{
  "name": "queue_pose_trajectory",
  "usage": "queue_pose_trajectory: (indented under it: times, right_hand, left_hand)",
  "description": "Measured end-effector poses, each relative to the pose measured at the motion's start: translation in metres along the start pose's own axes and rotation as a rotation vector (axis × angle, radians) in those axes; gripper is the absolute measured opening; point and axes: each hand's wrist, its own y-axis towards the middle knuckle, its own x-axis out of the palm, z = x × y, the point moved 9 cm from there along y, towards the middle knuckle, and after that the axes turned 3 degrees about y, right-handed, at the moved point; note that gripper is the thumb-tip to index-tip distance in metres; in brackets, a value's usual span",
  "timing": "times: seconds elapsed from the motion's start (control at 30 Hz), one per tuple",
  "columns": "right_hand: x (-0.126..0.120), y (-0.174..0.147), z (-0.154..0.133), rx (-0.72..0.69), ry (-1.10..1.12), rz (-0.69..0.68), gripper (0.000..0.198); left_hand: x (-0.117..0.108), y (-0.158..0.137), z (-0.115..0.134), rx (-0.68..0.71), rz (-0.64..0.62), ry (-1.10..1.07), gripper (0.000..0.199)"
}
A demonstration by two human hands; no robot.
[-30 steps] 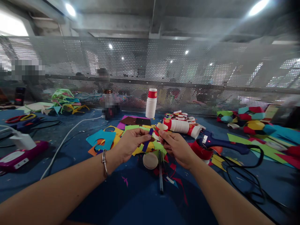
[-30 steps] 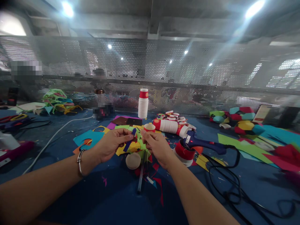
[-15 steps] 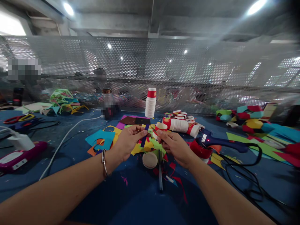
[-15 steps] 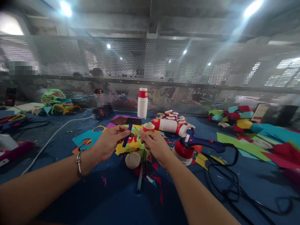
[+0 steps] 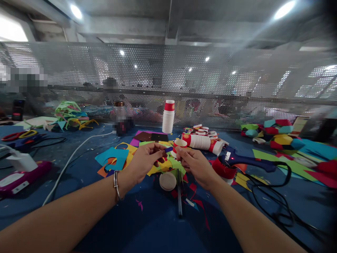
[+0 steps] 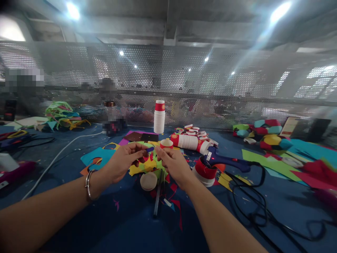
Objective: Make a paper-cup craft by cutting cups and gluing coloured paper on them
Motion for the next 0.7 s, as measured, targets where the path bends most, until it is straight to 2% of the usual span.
queue_pose_trajectory:
  times: [0.37,0.53,0.7]
  right_hand:
    - [-0.001,0.001,-0.003,-0.021,-0.039,0.023,0.043]
    - [0.0,0.0,-0.004,-0.022,-0.027,0.015,0.039]
    - [0.0,-0.001,-0.004,-0.027,-0.009,0.015,0.036]
  left_hand:
    - [0.012,-0.003,0.024,0.209,-0.208,0.206,0.026]
    - [0.013,-0.004,0.026,0.157,-0.298,0.168,0.033]
    - [0.007,-0.001,0.024,0.121,-0.318,0.116,0.039]
